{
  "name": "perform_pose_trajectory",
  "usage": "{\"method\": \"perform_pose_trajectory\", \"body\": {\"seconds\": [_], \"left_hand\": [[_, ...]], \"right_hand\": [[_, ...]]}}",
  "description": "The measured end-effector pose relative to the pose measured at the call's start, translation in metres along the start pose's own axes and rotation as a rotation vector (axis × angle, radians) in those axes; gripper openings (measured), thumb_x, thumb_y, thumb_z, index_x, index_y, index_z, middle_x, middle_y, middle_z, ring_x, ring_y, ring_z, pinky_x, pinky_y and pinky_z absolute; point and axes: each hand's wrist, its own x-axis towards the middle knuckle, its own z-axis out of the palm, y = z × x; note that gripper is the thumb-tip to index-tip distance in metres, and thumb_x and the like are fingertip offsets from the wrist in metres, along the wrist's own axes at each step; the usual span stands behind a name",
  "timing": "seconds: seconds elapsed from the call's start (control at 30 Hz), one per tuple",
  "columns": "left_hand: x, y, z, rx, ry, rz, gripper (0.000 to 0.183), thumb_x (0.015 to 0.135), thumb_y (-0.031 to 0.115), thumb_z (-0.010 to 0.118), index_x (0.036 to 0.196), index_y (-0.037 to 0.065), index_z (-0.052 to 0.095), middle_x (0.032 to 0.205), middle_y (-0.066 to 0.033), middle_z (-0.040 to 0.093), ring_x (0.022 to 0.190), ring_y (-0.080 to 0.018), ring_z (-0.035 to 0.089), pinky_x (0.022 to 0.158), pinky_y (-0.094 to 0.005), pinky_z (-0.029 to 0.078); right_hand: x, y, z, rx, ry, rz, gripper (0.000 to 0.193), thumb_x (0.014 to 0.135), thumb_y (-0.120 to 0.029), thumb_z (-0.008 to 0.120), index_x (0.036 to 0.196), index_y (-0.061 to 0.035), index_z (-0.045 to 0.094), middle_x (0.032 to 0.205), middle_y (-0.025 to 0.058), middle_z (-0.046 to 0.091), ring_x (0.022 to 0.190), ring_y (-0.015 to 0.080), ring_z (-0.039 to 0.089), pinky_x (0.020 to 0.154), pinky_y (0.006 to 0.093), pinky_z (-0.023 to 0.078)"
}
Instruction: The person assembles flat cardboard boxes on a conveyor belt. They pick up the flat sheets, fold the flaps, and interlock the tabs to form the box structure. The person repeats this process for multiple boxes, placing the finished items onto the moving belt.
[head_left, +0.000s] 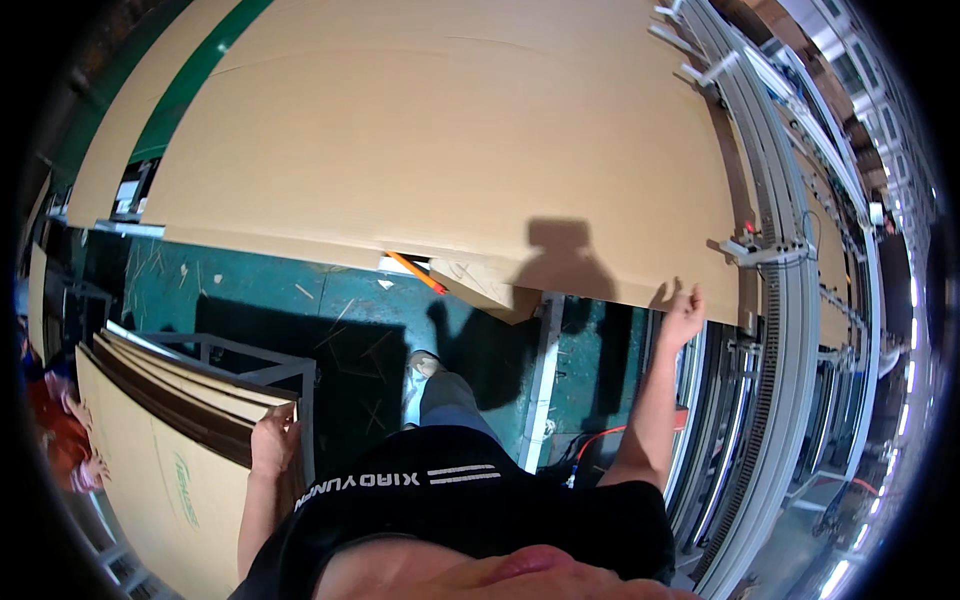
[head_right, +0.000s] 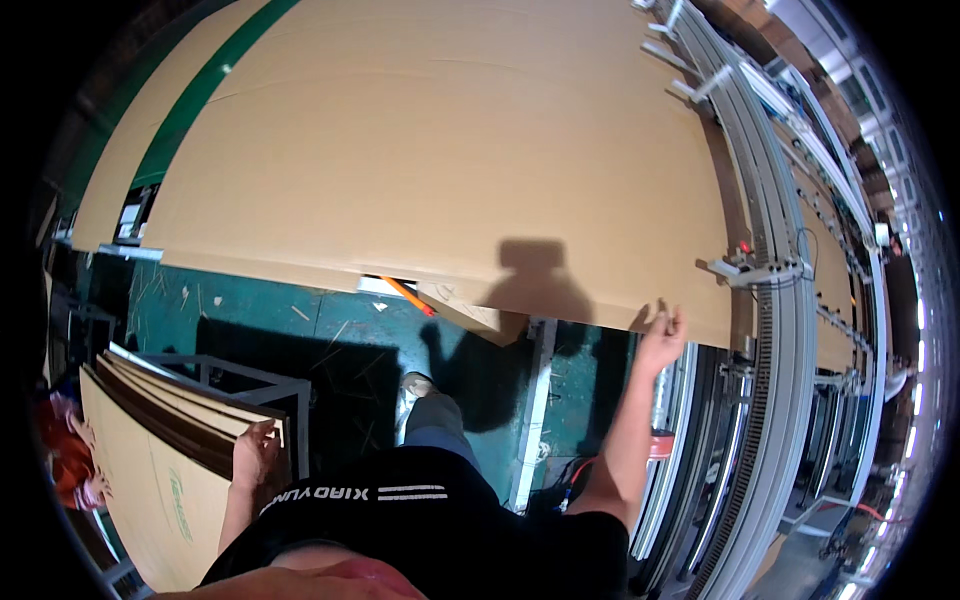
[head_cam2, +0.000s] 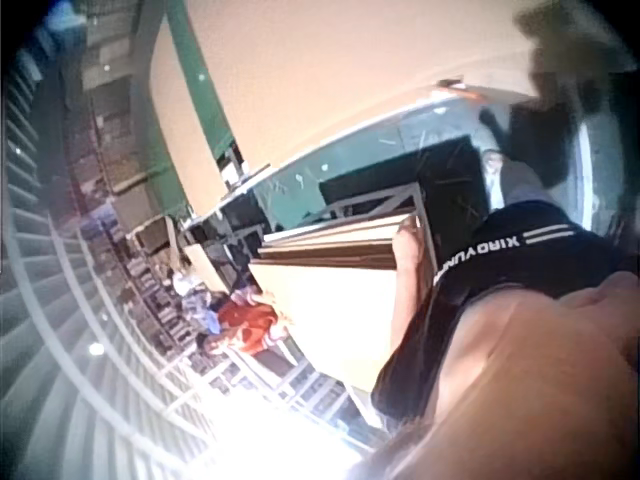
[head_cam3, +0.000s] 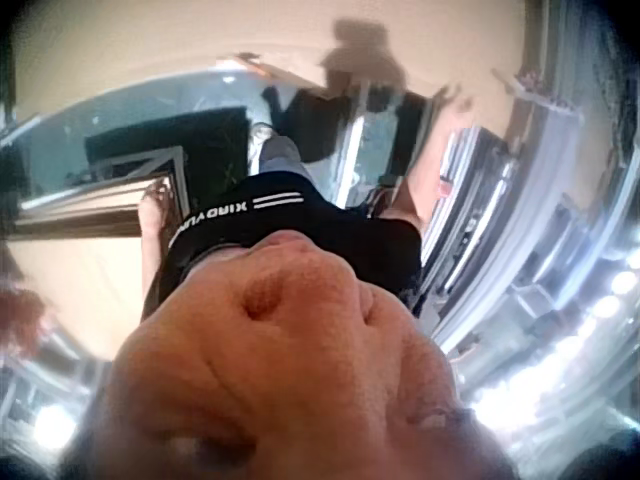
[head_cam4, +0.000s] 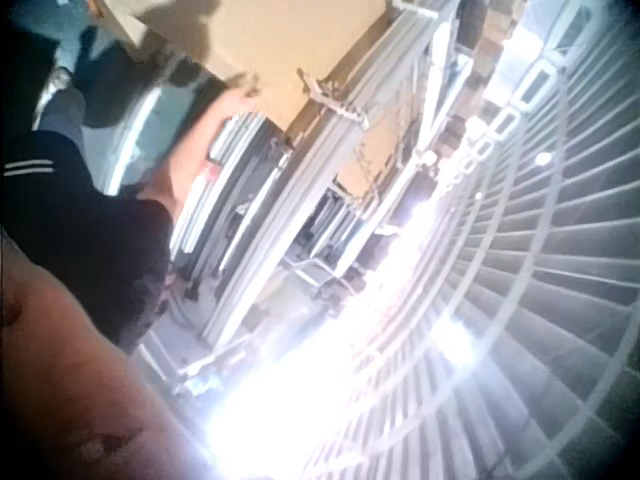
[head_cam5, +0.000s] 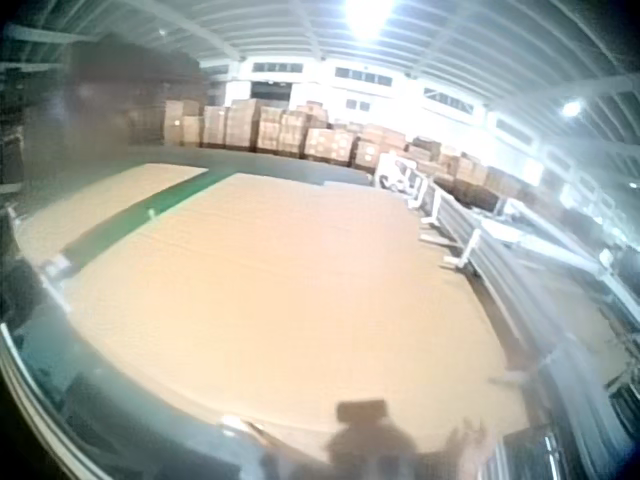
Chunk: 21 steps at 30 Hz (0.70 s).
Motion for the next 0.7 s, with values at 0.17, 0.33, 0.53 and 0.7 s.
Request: {"method": "perform_pose_trajectory", "body": {"seconds": [0.17,0.33,0.53,0.7], "left_hand": [[0.039,0.015,0.026,0.032,-0.361,0.118,0.035,0.076,0.008,0.067,0.110,0.003,0.062,0.098,-0.0176,0.066,0.090,-0.0332,0.064,0.078,-0.0381,0.052],[0.055,0.018,0.058,0.097,-0.490,0.147,0.037,0.077,0.010,0.067,0.113,0.004,0.061,0.103,-0.0174,0.065,0.094,-0.0330,0.063,0.082,-0.0379,0.052],[0.051,0.012,0.072,0.080,-0.510,0.056,0.036,0.077,0.013,0.067,0.111,0.004,0.063,0.107,-0.0170,0.065,0.098,-0.0331,0.063,0.086,-0.0381,0.051],[0.028,-0.015,0.081,0.051,-0.468,0.011,0.039,0.075,0.017,0.063,0.111,0.003,0.062,0.101,-0.0177,0.067,0.096,-0.0322,0.064,0.085,-0.0382,0.052]], "right_hand": [[0.106,0.046,-0.069,-0.825,0.141,-0.052,0.048,0.082,-0.020,0.067,0.123,0.0017,0.056,0.121,0.0215,0.059,0.106,0.0338,0.060,0.092,0.0382,0.047],[0.155,0.098,-0.100,-1.068,0.153,0.093,0.058,0.080,-0.037,0.064,0.126,-0.0024,0.056,0.135,0.0237,0.047,0.125,0.0366,0.044,0.104,0.0441,0.037],[0.179,0.118,-0.095,-1.237,0.129,0.132,0.062,0.079,-0.045,0.061,0.125,-0.0021,0.058,0.130,0.0246,0.051,0.122,0.0380,0.047,0.103,0.0442,0.038],[0.214,0.158,-0.100,-0.950,-0.153,0.180,0.063,0.080,-0.044,0.061,0.124,0.0010,0.056,0.128,0.0213,0.054,0.115,0.0367,0.053,0.096,0.0410,0.043]]}}
